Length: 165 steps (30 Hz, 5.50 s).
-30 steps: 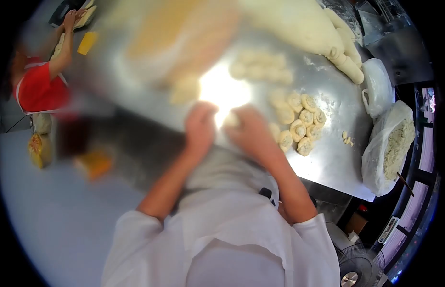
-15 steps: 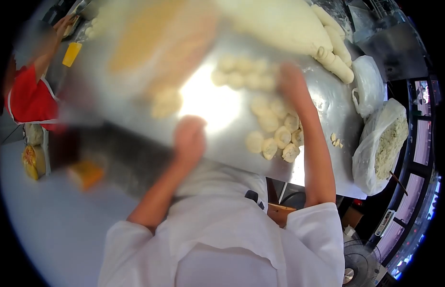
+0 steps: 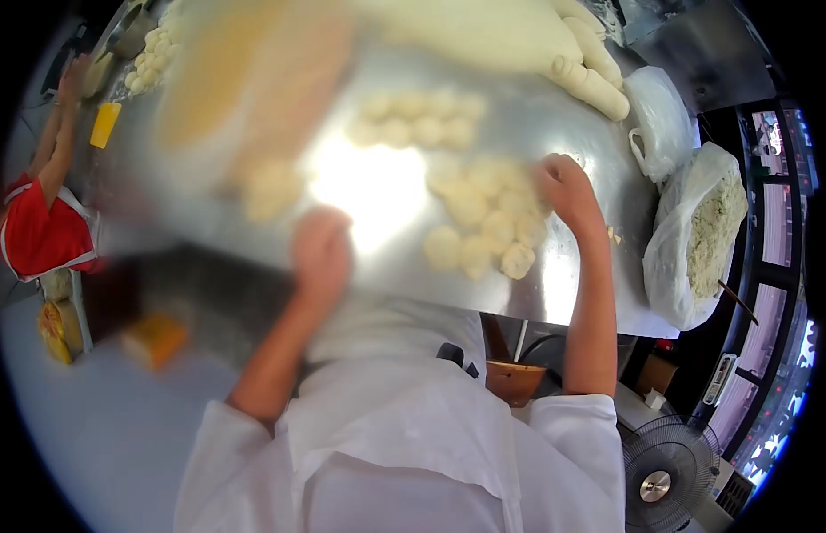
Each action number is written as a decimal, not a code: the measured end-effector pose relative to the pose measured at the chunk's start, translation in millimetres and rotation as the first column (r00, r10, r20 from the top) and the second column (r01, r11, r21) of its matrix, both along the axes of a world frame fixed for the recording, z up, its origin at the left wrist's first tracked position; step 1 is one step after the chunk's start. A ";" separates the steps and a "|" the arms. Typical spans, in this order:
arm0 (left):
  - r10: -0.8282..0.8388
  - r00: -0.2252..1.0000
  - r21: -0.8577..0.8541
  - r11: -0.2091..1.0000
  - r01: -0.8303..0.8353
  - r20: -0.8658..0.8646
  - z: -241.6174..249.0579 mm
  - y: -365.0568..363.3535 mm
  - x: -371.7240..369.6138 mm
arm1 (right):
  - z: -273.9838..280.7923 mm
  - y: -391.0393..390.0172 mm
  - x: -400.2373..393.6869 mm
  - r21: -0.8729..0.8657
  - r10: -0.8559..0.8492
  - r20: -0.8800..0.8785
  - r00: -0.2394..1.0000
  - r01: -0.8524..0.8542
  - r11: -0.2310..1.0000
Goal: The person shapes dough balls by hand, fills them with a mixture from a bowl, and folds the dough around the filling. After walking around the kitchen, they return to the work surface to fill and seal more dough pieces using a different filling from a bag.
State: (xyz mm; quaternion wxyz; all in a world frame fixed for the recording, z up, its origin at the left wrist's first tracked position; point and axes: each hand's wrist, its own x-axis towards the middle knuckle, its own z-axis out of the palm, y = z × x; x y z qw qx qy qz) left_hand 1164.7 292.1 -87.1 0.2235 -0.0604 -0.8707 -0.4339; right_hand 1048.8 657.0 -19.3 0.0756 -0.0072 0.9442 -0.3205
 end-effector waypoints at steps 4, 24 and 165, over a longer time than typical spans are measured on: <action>-0.054 0.999 0.057 0.997 0.054 0.007 -8.6 -1.7 2.8 | 5.5 -24.0 0.1 0.032 -0.053 0.066 0.996 0.051 0.998; -0.597 0.778 0.977 0.184 -0.103 0.194 76.2 -14.9 -17.3 | 88.1 -228.7 25.7 -0.308 0.547 -0.238 0.803 -0.596 0.741; -0.657 0.675 0.920 0.077 -0.385 0.337 60.0 13.6 -2.6 | 11.7 -196.3 79.1 -0.276 0.406 -0.218 0.887 -0.456 0.846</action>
